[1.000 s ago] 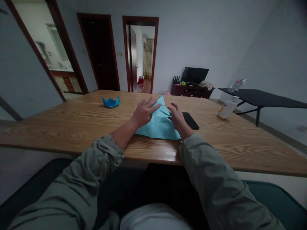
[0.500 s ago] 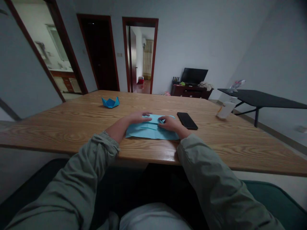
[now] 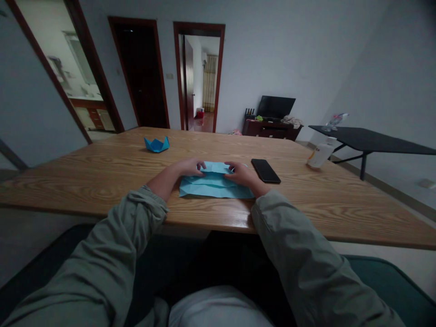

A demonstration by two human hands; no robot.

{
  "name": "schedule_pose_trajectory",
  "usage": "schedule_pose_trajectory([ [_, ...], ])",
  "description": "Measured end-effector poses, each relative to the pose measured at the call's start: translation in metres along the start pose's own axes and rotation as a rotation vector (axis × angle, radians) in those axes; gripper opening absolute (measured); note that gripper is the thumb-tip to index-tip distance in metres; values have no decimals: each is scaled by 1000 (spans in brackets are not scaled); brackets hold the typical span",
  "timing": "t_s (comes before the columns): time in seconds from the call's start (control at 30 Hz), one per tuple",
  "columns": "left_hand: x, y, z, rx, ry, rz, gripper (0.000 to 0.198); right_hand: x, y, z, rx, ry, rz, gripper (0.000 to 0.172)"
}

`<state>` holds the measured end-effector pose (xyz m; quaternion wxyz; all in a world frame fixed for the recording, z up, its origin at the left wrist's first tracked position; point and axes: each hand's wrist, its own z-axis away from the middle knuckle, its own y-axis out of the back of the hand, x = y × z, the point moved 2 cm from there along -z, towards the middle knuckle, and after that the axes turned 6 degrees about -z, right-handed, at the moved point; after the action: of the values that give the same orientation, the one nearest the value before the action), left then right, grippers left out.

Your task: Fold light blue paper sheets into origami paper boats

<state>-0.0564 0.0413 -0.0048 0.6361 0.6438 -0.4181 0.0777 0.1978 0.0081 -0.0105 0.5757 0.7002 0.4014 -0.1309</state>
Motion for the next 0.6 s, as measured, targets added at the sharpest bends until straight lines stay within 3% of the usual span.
schedule_pose_trajectory([
  [0.17,4,-3,2,-102,-15,0,46,-1,1,0,17,102,-23,48],
  [0.3,8,0,4,-205,47,-128,52,1,2,0,35,89,61,46],
  [0.6,8,1,6,-205,34,-267,54,-17,6,7,-39,90,69,42],
])
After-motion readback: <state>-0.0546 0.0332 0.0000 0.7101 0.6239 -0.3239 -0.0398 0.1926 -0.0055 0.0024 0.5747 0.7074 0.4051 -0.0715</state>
